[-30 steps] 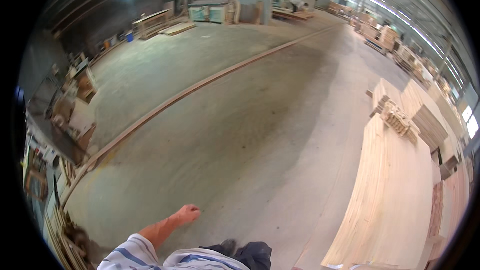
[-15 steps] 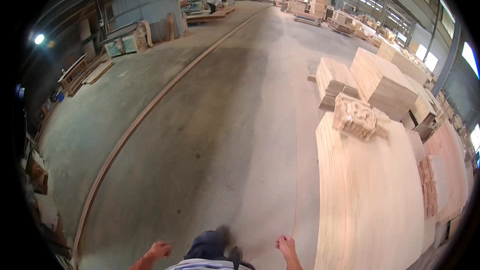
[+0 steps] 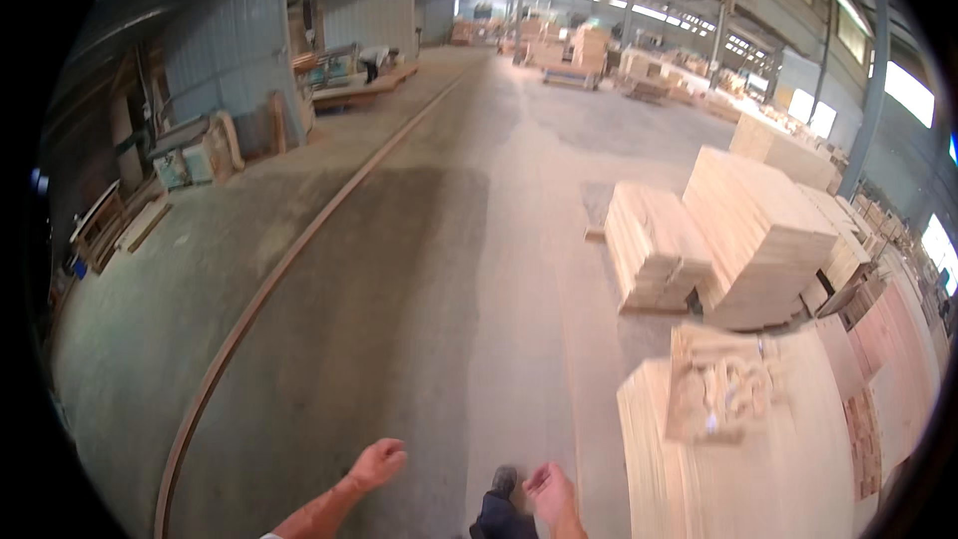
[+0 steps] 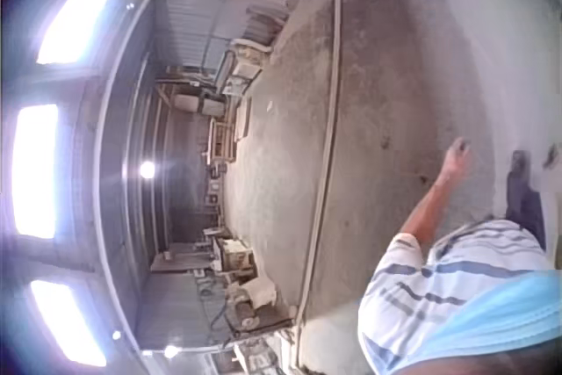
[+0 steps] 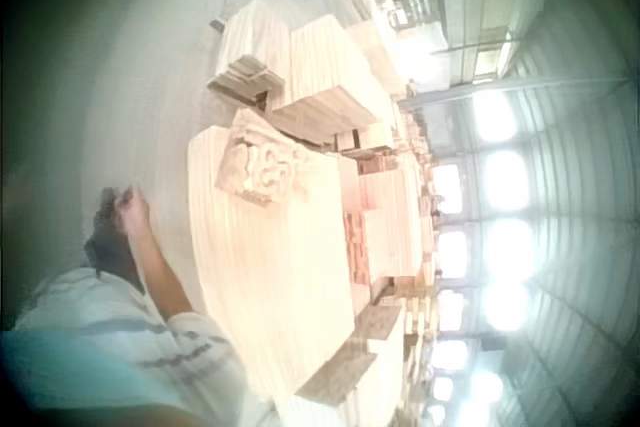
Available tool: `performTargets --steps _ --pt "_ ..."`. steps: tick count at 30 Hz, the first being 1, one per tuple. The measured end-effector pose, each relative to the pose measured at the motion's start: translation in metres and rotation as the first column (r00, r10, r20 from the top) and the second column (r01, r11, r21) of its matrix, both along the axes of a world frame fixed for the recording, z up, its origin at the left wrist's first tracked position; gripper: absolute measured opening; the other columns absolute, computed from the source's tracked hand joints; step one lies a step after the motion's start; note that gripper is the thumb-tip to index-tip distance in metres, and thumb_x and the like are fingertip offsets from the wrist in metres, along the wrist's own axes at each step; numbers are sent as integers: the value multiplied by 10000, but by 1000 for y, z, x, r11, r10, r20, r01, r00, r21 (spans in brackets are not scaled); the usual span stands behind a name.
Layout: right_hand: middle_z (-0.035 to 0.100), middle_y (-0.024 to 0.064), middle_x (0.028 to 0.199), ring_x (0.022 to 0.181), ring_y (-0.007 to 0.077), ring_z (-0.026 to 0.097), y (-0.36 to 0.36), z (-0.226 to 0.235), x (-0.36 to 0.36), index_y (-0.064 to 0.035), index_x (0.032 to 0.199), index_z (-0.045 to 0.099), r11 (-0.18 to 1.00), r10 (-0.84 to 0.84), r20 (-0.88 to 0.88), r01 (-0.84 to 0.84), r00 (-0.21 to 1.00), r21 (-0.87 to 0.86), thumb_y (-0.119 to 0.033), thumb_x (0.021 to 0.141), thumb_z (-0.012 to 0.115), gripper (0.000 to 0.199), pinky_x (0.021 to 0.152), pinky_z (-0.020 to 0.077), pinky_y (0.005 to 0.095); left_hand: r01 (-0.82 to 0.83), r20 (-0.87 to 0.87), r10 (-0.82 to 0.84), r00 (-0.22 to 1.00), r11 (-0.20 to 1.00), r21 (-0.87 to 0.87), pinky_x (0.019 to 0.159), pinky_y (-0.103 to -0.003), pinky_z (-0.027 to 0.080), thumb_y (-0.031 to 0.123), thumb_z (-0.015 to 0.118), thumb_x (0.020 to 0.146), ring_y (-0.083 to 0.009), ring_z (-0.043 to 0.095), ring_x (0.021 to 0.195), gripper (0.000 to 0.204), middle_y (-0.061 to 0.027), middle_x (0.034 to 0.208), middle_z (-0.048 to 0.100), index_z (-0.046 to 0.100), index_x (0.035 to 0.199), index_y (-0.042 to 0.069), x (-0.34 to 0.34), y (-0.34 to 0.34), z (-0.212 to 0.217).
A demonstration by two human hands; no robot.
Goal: The person connects two sections of a large fabric hose using a metal coupling and a green clamp. They then walk through a workshop, dragging the long hose across the floor to straighten it out.
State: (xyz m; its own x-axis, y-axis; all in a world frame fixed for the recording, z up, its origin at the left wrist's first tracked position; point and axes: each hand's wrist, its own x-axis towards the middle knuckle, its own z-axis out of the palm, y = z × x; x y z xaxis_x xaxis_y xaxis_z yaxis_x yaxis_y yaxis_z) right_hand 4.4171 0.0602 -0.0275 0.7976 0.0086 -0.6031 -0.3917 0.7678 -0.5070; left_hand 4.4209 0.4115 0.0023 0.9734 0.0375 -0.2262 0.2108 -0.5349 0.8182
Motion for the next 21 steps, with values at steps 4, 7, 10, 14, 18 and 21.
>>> performTargets --steps 4,7,10,14,18,21 --pt "556 65 794 732 231 537 24 -14 161 -79 860 536 997 14 -21 -12 1000 76 -302 854 506 225 727 451 396 286 317 -236 919 950 -122 828 -323 446 231 560 830 -227 555 966 323 -128 1051 574 539 1087 37 182 -122 78" --pt "553 62 823 775 201 539 91 5 290 -79 886 522 965 248 65 -252 967 69 -323 864 472 250 746 447 339 357 513 -350 784 930 89 874 -354 418 203 529 834 -271 532 1008 304 -140 1074 572 548 1096 48 279 -143 81" --pt "550 41 835 804 168 537 175 54 379 -83 894 522 806 474 235 -526 848 272 -334 868 452 262 757 441 304 26 533 -155 832 970 241 901 -365 394 162 490 835 -282 515 1032 298 -143 1076 572 543 1102 39 361 -111 67" --pt "546 14 851 841 125 534 221 68 486 -88 906 521 679 559 295 -632 775 374 -349 873 425 280 772 434 256 -274 566 208 798 961 33 848 -372 399 180 432 847 -279 529 972 283 -151 1033 585 570 1044 30 457 -70 66" --pt "549 -6 915 901 111 524 250 37 614 -107 965 525 703 633 177 -655 754 278 -420 891 413 340 813 422 255 -318 515 378 770 926 -204 896 -376 375 228 384 860 -319 526 981 319 -145 1018 596 602 997 40 581 -48 33" --pt "553 -3 984 939 104 515 245 18 712 -116 1006 523 728 638 70 -630 767 271 -461 903 393 382 835 414 257 -290 401 323 858 946 -142 891 -340 396 232 302 896 -275 529 1004 376 -153 1056 576 606 986 29 685 -47 33"
